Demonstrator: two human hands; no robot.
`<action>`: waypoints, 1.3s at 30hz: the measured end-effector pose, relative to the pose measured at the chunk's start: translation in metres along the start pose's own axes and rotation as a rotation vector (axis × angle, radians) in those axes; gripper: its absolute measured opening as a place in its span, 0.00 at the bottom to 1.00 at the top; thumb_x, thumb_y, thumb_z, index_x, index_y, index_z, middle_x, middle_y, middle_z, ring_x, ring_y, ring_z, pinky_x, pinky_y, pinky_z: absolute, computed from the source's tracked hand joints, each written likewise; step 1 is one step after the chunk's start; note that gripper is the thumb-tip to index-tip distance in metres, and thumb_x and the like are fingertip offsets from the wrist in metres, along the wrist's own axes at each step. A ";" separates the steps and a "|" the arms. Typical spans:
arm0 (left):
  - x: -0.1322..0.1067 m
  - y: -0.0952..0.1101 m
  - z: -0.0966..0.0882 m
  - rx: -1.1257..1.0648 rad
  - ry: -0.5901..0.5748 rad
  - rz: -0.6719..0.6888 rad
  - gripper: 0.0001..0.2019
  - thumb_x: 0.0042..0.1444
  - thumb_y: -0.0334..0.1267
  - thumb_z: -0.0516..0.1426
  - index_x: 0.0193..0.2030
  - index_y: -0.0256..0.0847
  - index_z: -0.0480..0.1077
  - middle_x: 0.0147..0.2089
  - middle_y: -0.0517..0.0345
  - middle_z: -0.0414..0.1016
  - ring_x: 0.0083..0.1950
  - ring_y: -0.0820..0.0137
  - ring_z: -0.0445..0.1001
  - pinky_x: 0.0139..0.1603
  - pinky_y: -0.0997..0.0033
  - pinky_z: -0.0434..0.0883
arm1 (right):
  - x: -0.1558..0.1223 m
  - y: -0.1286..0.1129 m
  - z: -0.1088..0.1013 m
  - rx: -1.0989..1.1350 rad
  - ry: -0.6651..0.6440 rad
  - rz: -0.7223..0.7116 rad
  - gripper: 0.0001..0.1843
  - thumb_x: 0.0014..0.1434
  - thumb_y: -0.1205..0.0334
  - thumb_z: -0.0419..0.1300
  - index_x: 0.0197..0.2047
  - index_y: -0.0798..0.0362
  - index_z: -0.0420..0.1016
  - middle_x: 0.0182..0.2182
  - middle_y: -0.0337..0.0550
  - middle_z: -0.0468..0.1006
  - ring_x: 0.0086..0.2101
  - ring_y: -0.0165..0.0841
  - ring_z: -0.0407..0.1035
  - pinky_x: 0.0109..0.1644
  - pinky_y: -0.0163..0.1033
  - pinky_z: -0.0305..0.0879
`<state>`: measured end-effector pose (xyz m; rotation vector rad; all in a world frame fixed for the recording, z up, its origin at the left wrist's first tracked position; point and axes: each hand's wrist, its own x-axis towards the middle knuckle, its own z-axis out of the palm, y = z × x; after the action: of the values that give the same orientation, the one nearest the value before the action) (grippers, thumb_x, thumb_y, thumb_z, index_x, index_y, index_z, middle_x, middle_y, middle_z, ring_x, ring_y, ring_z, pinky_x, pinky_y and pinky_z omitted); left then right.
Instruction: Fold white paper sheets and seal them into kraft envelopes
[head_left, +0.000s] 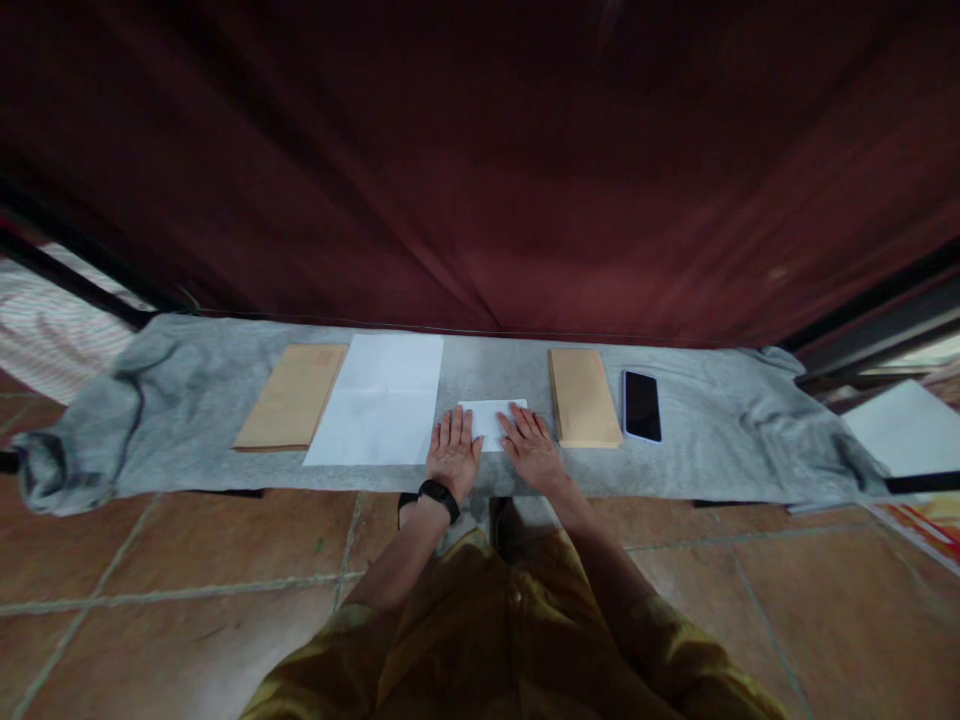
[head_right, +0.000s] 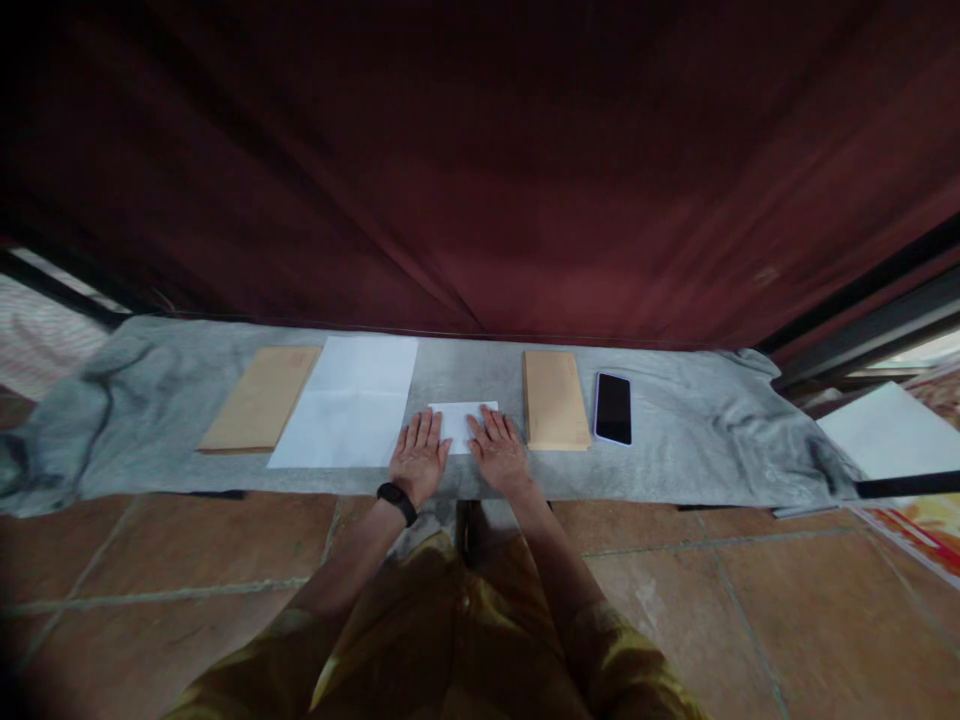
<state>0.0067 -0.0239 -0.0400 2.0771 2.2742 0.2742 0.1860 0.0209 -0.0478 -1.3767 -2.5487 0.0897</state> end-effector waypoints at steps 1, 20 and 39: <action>-0.001 -0.001 -0.001 0.003 -0.010 -0.009 0.30 0.70 0.45 0.43 0.75 0.34 0.50 0.77 0.46 0.48 0.78 0.55 0.47 0.75 0.51 0.49 | -0.001 0.000 0.000 -0.005 0.000 0.003 0.27 0.73 0.56 0.49 0.72 0.47 0.59 0.72 0.48 0.54 0.70 0.45 0.52 0.72 0.58 0.47; -0.019 -0.008 -0.006 -0.144 0.065 -0.120 0.27 0.67 0.36 0.46 0.71 0.29 0.59 0.74 0.38 0.57 0.76 0.52 0.53 0.74 0.47 0.54 | -0.004 0.000 0.003 0.053 0.105 0.032 0.26 0.72 0.57 0.51 0.71 0.46 0.61 0.71 0.50 0.56 0.68 0.47 0.55 0.71 0.62 0.46; 0.017 -0.007 -0.021 -1.172 0.058 -0.613 0.26 0.49 0.35 0.62 0.56 0.36 0.69 0.26 0.64 0.73 0.27 0.70 0.72 0.31 0.70 0.70 | -0.004 0.000 0.002 0.030 0.128 0.035 0.25 0.72 0.55 0.50 0.70 0.45 0.63 0.70 0.49 0.60 0.67 0.46 0.57 0.71 0.60 0.47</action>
<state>-0.0048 -0.0092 -0.0188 0.7734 1.8385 1.2229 0.1880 0.0176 -0.0502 -1.3698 -2.4099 0.0445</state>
